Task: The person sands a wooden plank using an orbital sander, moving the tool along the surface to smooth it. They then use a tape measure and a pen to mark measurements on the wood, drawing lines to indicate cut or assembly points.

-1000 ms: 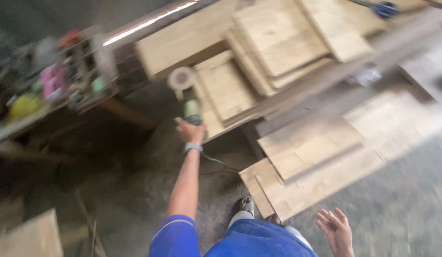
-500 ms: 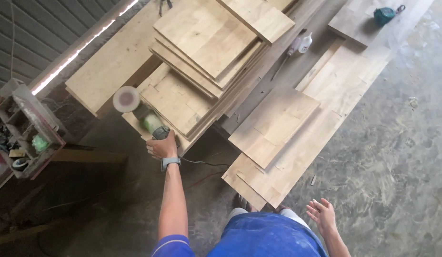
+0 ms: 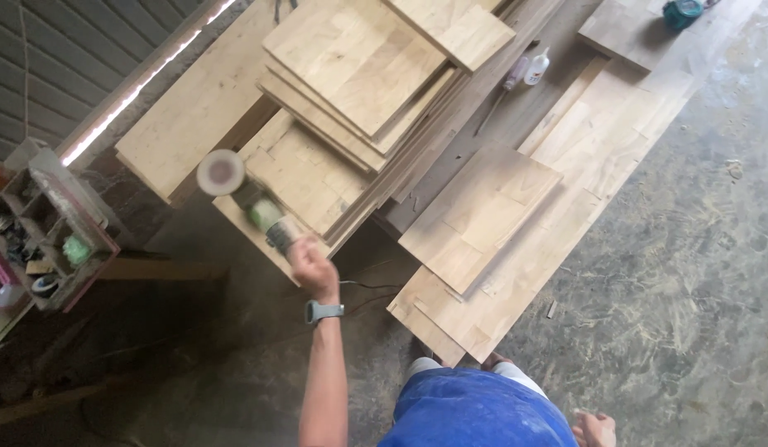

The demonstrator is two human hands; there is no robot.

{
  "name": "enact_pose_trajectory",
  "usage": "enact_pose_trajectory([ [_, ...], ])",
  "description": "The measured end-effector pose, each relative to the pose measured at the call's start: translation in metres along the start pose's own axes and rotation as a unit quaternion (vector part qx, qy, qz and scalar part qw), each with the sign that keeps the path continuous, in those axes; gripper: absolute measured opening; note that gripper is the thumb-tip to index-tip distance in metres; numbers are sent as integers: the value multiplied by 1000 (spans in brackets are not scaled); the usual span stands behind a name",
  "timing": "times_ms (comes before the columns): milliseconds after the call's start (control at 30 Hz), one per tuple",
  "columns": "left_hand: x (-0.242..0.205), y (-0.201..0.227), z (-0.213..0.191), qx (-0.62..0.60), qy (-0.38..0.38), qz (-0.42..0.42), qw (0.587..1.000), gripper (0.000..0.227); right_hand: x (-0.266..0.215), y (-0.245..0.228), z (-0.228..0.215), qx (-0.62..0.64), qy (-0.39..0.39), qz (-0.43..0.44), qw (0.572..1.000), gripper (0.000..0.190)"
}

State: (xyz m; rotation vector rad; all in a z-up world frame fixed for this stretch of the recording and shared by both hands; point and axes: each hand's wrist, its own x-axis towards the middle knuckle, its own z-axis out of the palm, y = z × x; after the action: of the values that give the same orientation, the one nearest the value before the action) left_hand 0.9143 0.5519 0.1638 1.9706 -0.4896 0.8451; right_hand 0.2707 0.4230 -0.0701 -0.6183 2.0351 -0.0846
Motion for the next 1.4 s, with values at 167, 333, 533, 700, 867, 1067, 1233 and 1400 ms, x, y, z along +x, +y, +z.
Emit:
enact_pose_trajectory([
  [167,-10,3,84,-166,-209,-333,905,33,-7,-1,-10,-27,34,32,999,77],
  [333,13,-42,146,-292,-166,-472,815,31,-5,-18,-1,-152,12,-49,987,81],
  [533,-43,45,103,26,-212,-335,918,44,51,-21,-14,-247,-3,-72,966,85],
  [700,-195,110,80,96,-328,-176,923,74,126,-42,-62,-271,-1,-82,959,87],
  [867,-267,114,98,274,-347,-281,852,77,239,-85,-143,-247,-10,-76,966,80],
  [1067,-183,219,107,210,-237,-543,778,85,310,-172,-244,-256,-6,-98,962,58],
  [1233,-187,161,110,144,-159,-586,781,46,303,-280,-256,-308,-25,-168,936,33],
  [1400,-223,150,103,124,-87,-515,843,34,277,-358,-194,-336,-49,-239,910,26],
])
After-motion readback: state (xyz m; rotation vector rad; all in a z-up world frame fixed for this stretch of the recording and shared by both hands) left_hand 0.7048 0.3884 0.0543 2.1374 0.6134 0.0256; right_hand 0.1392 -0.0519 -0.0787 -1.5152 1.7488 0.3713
